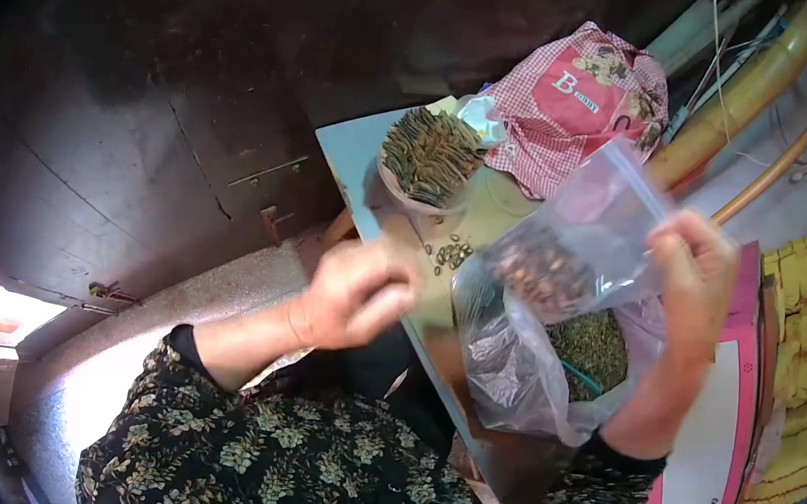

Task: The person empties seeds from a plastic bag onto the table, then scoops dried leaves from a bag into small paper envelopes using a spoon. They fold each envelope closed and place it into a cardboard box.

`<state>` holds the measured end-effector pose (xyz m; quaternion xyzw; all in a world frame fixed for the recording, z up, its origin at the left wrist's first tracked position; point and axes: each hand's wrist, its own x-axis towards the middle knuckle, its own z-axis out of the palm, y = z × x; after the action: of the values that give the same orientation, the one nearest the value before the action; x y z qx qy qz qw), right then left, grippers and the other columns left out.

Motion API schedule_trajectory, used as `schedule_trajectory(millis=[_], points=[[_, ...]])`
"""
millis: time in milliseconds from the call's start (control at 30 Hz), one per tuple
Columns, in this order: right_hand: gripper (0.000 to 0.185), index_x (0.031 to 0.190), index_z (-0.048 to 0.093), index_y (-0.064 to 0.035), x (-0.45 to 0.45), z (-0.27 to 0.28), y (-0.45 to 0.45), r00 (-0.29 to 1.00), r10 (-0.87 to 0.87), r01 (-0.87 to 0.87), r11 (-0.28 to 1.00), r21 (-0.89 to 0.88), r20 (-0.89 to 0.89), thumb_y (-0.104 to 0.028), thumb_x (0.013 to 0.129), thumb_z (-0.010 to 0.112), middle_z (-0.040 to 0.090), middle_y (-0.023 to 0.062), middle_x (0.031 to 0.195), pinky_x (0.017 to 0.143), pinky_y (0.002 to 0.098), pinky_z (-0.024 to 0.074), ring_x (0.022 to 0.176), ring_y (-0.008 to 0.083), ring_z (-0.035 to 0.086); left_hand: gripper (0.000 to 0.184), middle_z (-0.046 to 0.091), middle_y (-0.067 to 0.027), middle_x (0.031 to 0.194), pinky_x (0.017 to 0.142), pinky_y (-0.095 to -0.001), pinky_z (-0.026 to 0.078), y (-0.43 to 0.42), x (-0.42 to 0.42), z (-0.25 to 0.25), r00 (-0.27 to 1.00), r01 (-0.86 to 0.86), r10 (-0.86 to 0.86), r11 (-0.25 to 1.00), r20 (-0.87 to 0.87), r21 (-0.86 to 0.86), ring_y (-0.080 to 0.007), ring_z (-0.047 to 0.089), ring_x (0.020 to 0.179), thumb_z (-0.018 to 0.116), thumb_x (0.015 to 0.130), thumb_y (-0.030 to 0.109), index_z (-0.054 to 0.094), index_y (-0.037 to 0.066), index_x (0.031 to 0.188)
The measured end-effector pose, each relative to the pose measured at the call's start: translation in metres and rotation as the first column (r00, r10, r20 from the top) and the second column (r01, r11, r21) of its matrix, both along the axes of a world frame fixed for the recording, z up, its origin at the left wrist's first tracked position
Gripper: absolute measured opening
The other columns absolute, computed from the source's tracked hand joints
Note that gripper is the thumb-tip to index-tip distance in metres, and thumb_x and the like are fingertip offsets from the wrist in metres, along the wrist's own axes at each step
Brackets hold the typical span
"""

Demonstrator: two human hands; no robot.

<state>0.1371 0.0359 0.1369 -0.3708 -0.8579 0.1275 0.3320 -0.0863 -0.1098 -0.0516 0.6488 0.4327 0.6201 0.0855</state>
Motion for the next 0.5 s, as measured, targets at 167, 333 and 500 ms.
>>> schedule_trajectory(millis=[167, 333, 500], points=[[0.013, 0.066, 0.055, 0.0012, -0.018, 0.043, 0.075, 0.995, 0.002, -0.01, 0.997, 0.081, 0.102, -0.01, 0.072, 0.054, 0.047, 0.0016, 0.057, 0.053, 0.0275, 0.0366, 0.058, 0.0085, 0.045, 0.01, 0.06, -0.0108, 0.074, 0.062, -0.0385, 0.049, -0.008, 0.038, -0.09, 0.89, 0.346, -0.414, 0.886, -0.19, -0.308, -0.0301, 0.06, 0.067, 0.066, 0.084, 0.016, 0.062, 0.006, 0.084], [0.014, 0.073, 0.058, 0.0034, -0.046, 0.014, 0.153, 0.946, -0.057, -0.03, 0.965, 0.262, 0.319, -0.01, 0.071, 0.055, 0.053, 0.0097, 0.059, 0.055, 0.031, 0.0411, 0.058, 0.0139, 0.051, 0.017, 0.057, -0.0111, 0.072, 0.06, -0.0397, 0.049, -0.014, 0.054, -0.151, 0.783, 0.471, -0.589, 0.772, -0.2, -0.427, -0.0295, 0.059, 0.067, 0.063, 0.085, 0.021, 0.058, 0.006, 0.078], [0.017, 0.082, 0.066, 0.0012, -0.068, -0.053, 0.226, 0.929, -0.078, -0.068, 0.924, 0.375, 0.361, -0.009, 0.069, 0.061, 0.061, 0.0192, 0.068, 0.064, 0.0388, 0.0481, 0.068, 0.0295, 0.063, 0.018, 0.057, -0.0086, 0.071, 0.058, -0.0372, 0.05, 0.002, 0.051, -0.152, 0.787, 0.453, -0.578, 0.779, -0.217, -0.434, -0.0264, 0.059, 0.065, 0.062, 0.087, 0.022, 0.058, 0.008, 0.078]])
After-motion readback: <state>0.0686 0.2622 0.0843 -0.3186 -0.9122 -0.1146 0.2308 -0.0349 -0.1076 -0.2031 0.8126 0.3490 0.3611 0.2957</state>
